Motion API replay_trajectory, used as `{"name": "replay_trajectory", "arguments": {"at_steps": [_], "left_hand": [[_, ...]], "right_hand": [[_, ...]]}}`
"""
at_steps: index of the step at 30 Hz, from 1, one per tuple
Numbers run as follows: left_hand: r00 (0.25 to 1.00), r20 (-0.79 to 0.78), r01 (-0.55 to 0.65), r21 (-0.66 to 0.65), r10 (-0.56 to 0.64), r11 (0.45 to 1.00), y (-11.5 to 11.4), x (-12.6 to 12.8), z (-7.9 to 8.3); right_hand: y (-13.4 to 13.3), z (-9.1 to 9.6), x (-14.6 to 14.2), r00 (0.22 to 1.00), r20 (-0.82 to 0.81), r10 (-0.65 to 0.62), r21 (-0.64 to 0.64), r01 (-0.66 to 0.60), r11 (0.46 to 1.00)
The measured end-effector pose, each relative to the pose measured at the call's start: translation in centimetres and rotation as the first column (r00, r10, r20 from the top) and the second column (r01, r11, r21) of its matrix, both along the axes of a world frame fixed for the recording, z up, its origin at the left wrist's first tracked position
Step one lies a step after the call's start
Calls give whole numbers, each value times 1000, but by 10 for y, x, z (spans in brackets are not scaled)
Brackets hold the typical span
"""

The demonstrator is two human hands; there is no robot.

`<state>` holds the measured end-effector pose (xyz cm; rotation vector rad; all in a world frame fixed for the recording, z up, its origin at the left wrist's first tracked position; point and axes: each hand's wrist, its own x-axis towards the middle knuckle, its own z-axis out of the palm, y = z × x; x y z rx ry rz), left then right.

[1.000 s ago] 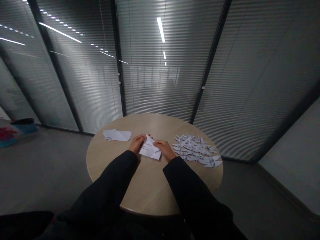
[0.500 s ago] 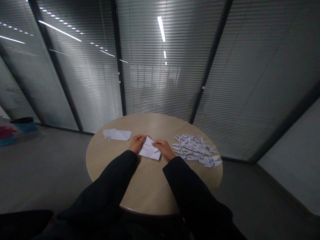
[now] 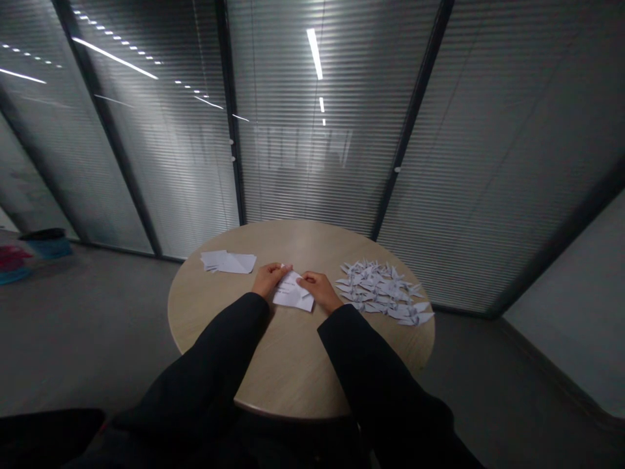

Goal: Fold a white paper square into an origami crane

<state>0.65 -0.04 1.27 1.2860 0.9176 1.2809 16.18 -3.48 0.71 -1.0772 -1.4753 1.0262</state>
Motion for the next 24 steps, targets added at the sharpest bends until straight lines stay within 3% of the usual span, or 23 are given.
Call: {"name": "replay_trajectory", "arguments": {"at_steps": [24], "left_hand": [[995, 87, 49, -64, -43, 997, -2, -2, 1]], "right_hand": [[-2, 4, 1, 999, 13, 45, -13, -45, 999]]}}
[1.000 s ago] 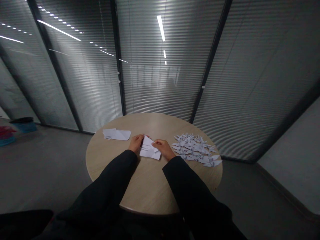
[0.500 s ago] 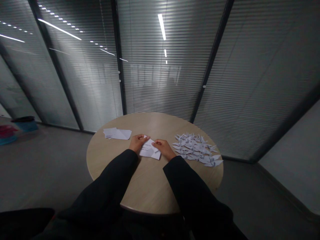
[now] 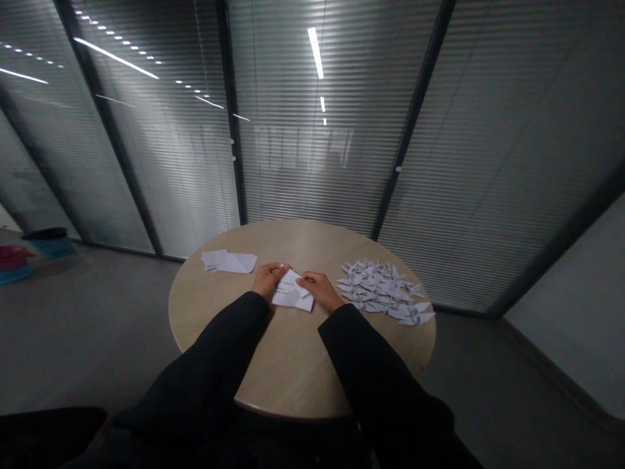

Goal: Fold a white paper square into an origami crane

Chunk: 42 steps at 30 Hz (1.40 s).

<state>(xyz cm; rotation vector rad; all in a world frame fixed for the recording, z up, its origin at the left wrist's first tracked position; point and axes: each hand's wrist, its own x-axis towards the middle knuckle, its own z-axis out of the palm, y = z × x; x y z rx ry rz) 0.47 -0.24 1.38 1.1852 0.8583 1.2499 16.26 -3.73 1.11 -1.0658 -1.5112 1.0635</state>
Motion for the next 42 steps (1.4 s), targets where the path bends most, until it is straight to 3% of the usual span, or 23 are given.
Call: {"name": "replay_trajectory", "arguments": {"at_steps": [9, 14, 18, 21, 32, 42], "left_hand": [[992, -26, -121, 5, 121, 993, 5, 1, -4], [999, 5, -48, -57, 48, 997, 3, 0, 0], [991, -132, -4, 57, 11, 998, -1, 1, 0], [989, -148, 33, 73, -22, 997, -1, 2, -4], [988, -150, -13, 75, 24, 997, 2, 1, -6], [992, -125, -20, 73, 29, 997, 2, 0, -3]], "right_hand": [[-1, 0, -2, 1000, -2, 13, -9, -13, 1000], [0, -1, -2, 1000, 9, -25, -7, 25, 1000], [2, -4, -1, 998, 18, -53, 20, 52, 998], [3, -5, -1, 998, 24, -51, 34, 50, 998], [4, -5, 2, 993, 103, -59, 11, 58, 998], [2, -1, 2, 982, 150, -117, 64, 109, 992]]}}
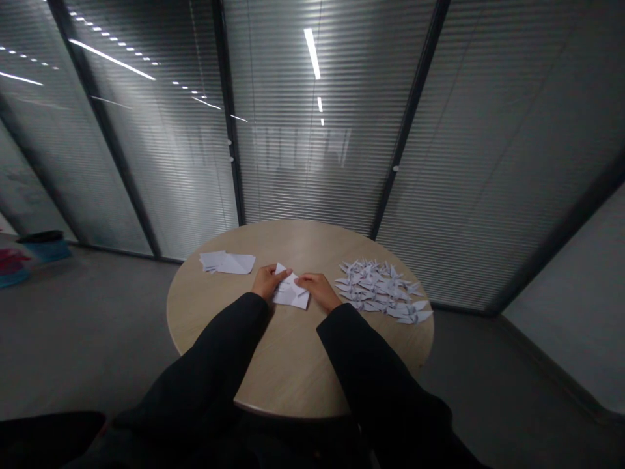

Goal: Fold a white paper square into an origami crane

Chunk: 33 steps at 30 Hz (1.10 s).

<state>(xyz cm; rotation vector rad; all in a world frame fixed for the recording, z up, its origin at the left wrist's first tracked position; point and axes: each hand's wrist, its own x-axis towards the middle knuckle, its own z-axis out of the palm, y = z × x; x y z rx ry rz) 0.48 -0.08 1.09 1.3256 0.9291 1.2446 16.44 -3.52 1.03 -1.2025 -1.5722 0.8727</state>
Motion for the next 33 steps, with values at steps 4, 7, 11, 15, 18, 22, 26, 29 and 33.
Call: {"name": "replay_trajectory", "arguments": {"at_steps": [4, 7, 11, 15, 18, 22, 26, 29, 33], "left_hand": [[999, -7, -47, -1, 47, 999, 4, -3, -3], [992, 32, -121, -11, 121, 993, 9, -6, -4], [984, 85, -156, -34, 158, 987, 12, -7, -6], [987, 60, -145, -35, 147, 989, 11, -5, -7], [991, 41, -127, -58, 130, 990, 9, -4, -7], [993, 44, -106, -70, 109, 992, 8, -3, -6], [994, 51, -98, -47, 101, 994, 5, -1, -4], [993, 60, -104, -31, 106, 994, 3, 0, 0], [992, 59, -109, -12, 109, 994, 3, -2, 2]], "right_hand": [[-2, 2, -3, 997, -77, 28, -1, -28, 1000], [-3, 1, -5, 974, -194, 120, -34, -129, 991], [-2, -2, -6, 940, -296, 172, -15, -184, 983], [1, -5, -3, 952, -290, 100, -7, -106, 994], [2, -6, -2, 968, -242, 71, 24, -67, 997], [7, -9, 0, 990, -136, -49, 82, 60, 995], [10, -12, 1, 982, -98, -161, 116, 172, 978], [10, -12, 1, 973, -149, -176, 113, 194, 974], [8, -8, 0, 957, -271, -104, 88, 132, 987]]}}
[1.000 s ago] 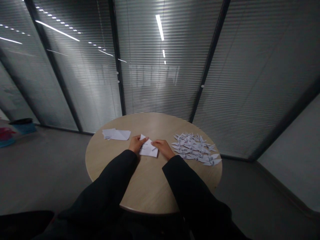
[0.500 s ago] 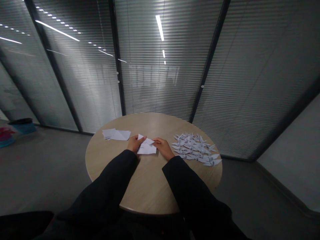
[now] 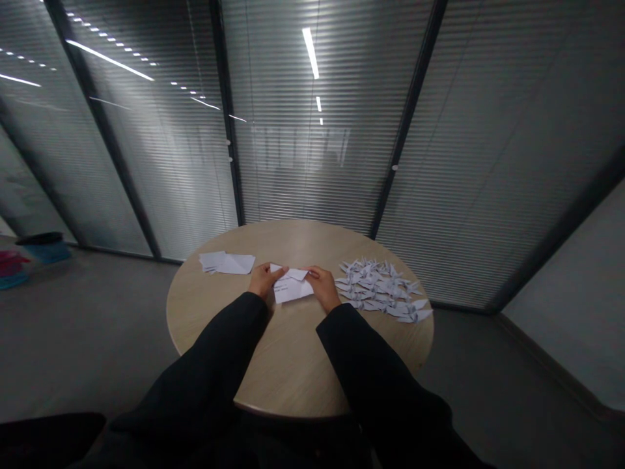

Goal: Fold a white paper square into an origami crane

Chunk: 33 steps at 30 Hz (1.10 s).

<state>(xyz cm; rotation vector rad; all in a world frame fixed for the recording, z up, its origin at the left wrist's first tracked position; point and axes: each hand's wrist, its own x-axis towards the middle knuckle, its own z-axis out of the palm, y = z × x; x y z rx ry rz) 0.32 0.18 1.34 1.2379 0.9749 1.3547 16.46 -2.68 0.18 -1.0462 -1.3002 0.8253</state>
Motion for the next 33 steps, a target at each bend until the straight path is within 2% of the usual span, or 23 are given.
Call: {"name": "replay_trajectory", "arguments": {"at_steps": [7, 11, 20, 33], "left_hand": [[979, -173, -82, 134, 105, 988, 7, -6, -5], [964, -235, -81, 191, 126, 978, 4, -5, -4], [983, -164, -58, 121, 78, 991, 0, -2, -3], [993, -113, -28, 58, 34, 998, 1, -2, -4]], "right_hand": [[-4, 7, -3, 965, -236, 112, -143, -148, 979], [-6, 6, -5, 978, -163, 133, -114, -152, 982], [-1, -1, -2, 991, -117, 70, -87, -80, 993], [-2, 0, -1, 992, -103, 69, -61, -76, 995]]}}
